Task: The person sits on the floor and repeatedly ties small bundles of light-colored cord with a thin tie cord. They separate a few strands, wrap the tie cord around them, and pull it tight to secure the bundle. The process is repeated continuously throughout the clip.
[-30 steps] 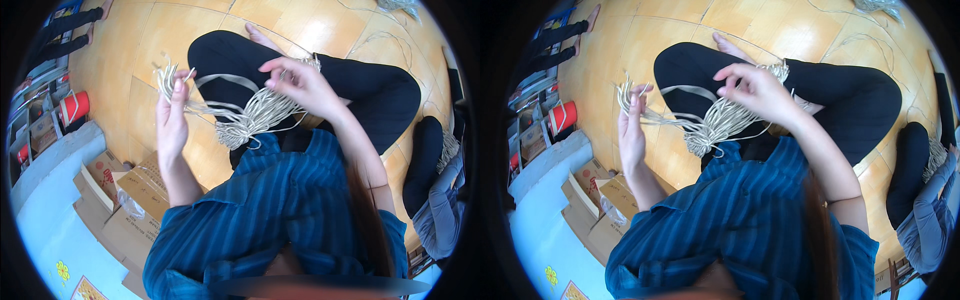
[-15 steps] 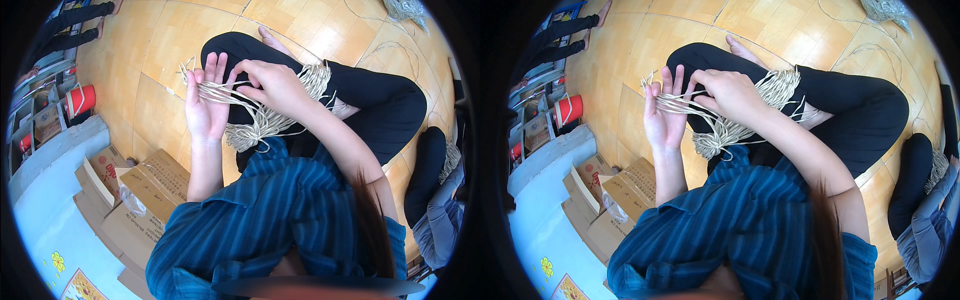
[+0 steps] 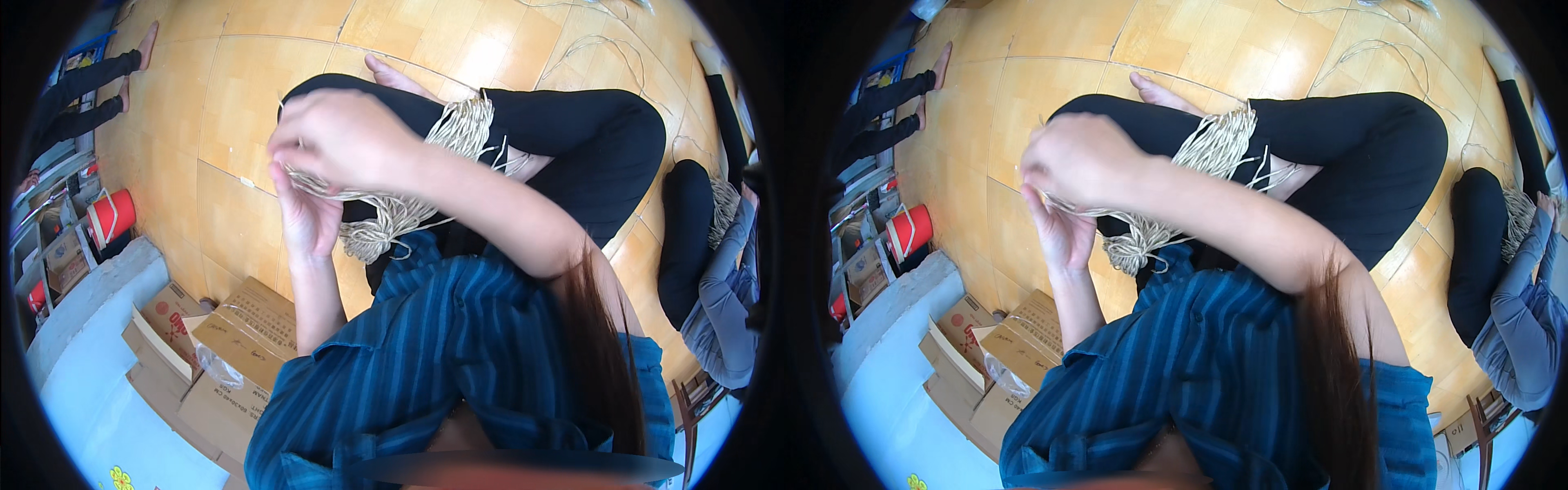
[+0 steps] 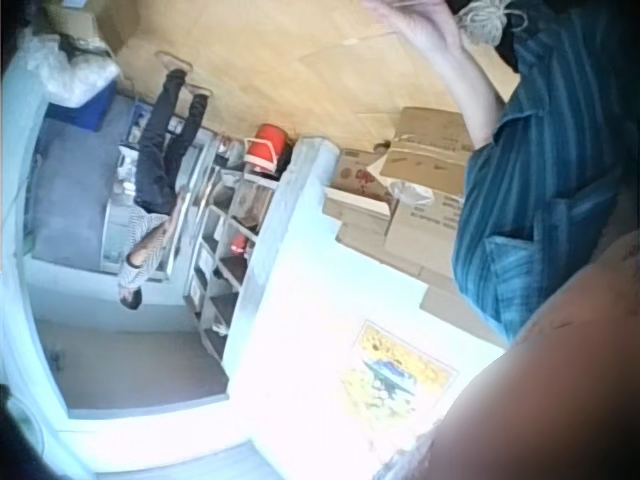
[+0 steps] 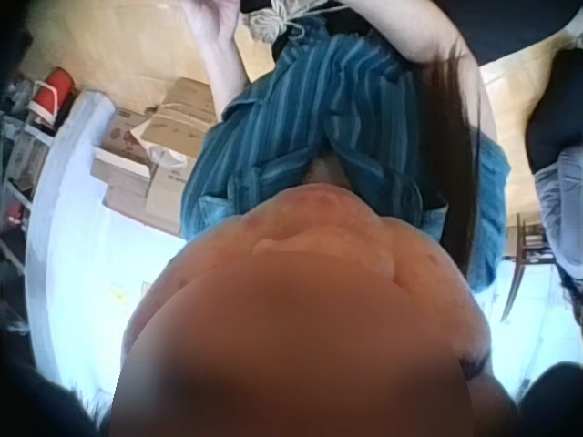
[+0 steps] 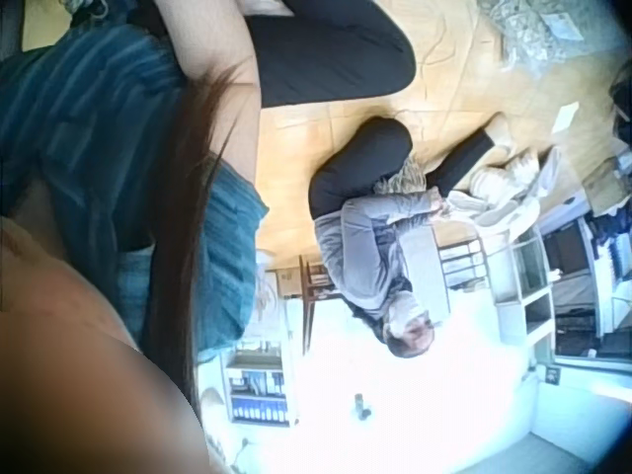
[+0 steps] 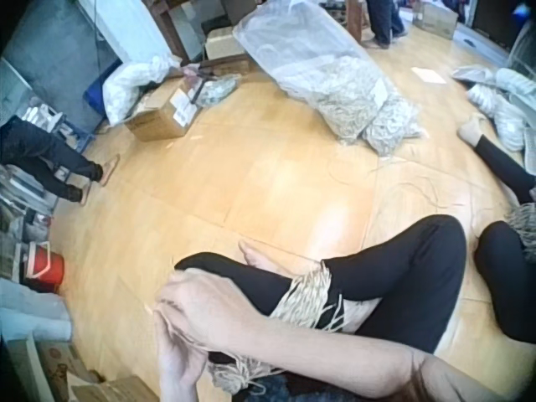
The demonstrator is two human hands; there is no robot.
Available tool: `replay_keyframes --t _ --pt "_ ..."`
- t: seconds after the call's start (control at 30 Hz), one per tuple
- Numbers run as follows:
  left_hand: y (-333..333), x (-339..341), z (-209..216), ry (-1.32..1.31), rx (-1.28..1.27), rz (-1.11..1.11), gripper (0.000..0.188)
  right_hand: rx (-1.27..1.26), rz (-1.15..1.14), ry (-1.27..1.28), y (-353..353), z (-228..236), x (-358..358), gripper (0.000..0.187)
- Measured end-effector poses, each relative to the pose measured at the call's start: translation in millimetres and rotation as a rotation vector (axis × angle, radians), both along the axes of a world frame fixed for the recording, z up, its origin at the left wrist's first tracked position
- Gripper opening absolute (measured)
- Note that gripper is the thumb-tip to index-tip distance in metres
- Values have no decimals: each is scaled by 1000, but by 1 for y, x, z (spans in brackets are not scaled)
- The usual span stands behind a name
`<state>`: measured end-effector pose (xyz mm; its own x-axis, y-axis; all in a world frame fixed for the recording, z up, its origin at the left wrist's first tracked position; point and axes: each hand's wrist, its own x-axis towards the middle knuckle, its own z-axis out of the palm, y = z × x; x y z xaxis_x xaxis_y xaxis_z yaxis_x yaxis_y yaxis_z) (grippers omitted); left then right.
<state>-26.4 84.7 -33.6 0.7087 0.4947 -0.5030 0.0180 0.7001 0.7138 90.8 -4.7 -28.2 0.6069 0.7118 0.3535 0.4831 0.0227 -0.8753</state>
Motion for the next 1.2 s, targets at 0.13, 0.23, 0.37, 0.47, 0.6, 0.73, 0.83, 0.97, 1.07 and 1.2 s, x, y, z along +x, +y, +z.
replay_keyframes --t 0.13,0.23,0.37,0.47,0.6,0.73,0.83,0.97,1.07,1.2 --pt "10 -3 0 -492 -512 -172 31 -183 -308 231 -53 -31 43 34" --pt "9 -3 -1 -319 -228 -108 30 -699 -305 270 -98 -55 49 48" --pt "18 -1 -2 -443 -396 -207 30 -647 -240 496 -113 -83 27 33" --pt "23 -2 -4 -467 -515 -209 29 -294 -213 824 -114 -85 24 19" --pt "12 0 -3 -329 -437 -215 39 32 -195 1023 -115 -59 20 8" --pt "-10 14 5 -144 -107 -325 41 130 -71 895 -97 -25 3 7" --pt "-24 22 15 -107 20 -329 43 35 -17 737 -87 -8 -9 7" --pt "-31 25 23 2 109 -248 31 -114 16 728 -81 0 -20 10" --pt "-30 23 25 14 152 -253 27 -129 45 653 -83 0 -19 12" --pt "-29 21 26 61 257 -336 20 115 -60 639 -83 -1 -2 12"
